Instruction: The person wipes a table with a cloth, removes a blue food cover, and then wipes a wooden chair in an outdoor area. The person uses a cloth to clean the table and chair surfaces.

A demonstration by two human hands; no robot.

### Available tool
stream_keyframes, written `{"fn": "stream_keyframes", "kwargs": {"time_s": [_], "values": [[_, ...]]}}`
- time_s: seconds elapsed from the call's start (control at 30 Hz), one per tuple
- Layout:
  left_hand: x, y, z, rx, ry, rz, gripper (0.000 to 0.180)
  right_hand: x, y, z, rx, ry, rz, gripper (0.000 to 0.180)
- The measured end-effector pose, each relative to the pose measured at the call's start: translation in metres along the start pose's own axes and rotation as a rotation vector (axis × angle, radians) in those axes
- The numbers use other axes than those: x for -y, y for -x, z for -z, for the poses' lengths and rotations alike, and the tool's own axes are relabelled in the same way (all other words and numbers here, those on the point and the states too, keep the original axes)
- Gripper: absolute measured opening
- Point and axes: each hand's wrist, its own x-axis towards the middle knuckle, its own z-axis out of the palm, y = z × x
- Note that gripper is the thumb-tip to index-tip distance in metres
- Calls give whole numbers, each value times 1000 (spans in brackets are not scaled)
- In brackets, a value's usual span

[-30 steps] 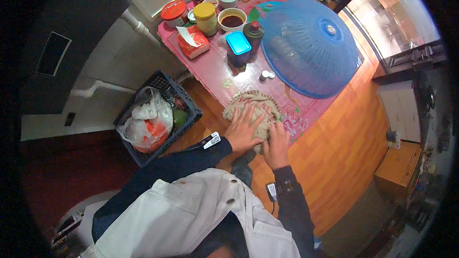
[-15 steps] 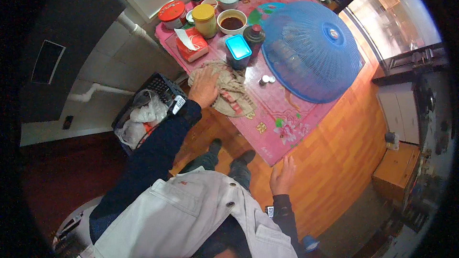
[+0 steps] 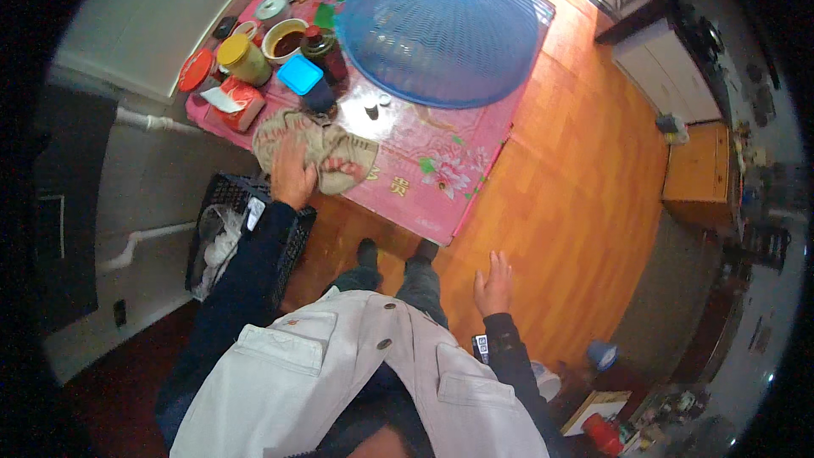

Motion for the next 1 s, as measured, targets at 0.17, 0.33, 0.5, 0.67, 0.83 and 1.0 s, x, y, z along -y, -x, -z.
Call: {"fn": "stream_keyframes", "kwargs": {"time_s": [0.17,0.33,0.5,0.67,0.83,1.0], "values": [[-107,60,-9,248,85,-281,71,-12,56,-7,7,-52,-152,67],[-198,53,-3,386,196,-355,87,-31,92,-3,12,-115,-243,69],[-262,2,-29,410,147,-440,87,-65,100,3,-2,-179,-291,69],[-324,-52,-74,391,94,-509,85,-106,101,17,-2,-215,-344,69],[-374,-111,-121,321,39,-514,78,-152,120,23,-38,-296,-406,66],[-381,-122,-131,219,101,-523,73,-207,139,27,18,-369,-598,68]]}}
